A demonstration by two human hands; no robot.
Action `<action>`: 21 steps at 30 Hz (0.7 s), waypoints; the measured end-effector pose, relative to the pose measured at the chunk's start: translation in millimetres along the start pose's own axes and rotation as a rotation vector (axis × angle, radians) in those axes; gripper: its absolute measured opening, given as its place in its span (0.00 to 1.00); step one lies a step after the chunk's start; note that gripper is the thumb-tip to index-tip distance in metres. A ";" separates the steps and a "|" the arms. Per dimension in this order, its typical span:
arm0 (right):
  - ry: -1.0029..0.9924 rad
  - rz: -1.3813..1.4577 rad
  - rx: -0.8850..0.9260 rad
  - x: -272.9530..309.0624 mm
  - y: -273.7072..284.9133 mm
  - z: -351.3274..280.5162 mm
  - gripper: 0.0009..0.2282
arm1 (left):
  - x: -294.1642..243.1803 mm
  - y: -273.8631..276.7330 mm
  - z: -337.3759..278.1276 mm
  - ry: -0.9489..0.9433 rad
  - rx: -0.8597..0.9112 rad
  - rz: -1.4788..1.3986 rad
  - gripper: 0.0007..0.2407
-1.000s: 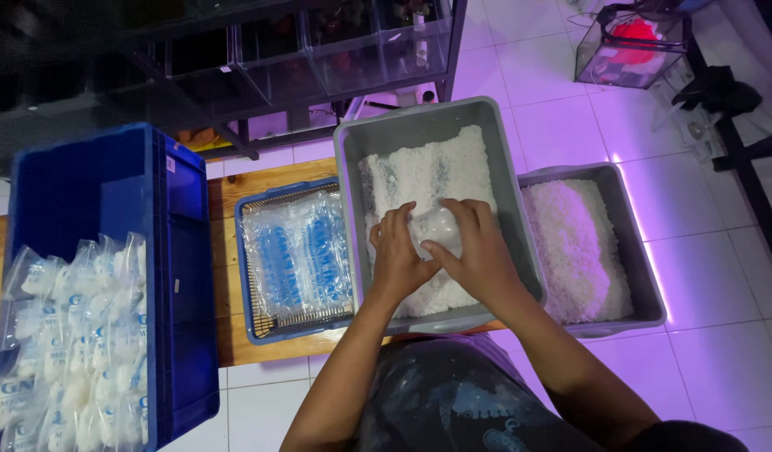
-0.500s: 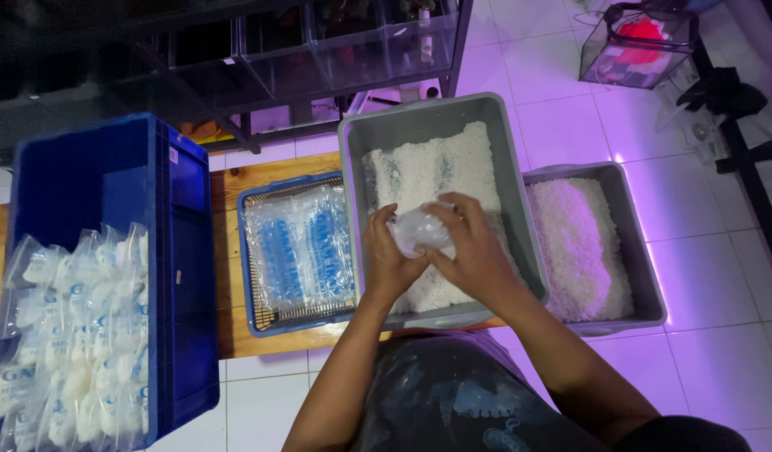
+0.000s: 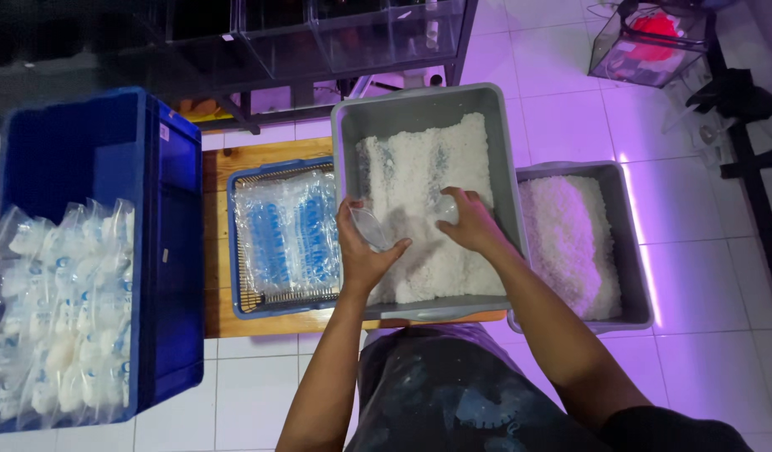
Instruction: The person scoops white granular material from a bin into plastic bags using a cup and places the bags into a blue crate.
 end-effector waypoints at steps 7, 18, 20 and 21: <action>0.073 -0.101 0.162 8.9 -26.7 1.6 0.25 | 13.8 -5.4 -2.7 0.133 -0.052 -0.061 0.37; 0.046 0.072 0.371 26.8 -54.4 -28.7 0.23 | 7.1 22.7 11.2 0.057 0.027 -0.181 0.33; -0.012 0.179 0.340 25.3 -44.6 -34.9 0.23 | 13.7 18.7 7.4 0.074 0.060 -0.185 0.32; -0.069 0.283 0.308 22.9 -38.5 -37.4 0.23 | 17.3 15.7 6.4 0.088 0.092 -0.190 0.32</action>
Point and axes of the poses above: each hand's wrist, its own z-axis towards the middle knuckle, its own y-axis out of the back of the hand, x = y × z, the point moved 8 cm from there along z, towards the middle knuckle, and after that the axes turned 6 degrees about x, right-handed, at the moved point
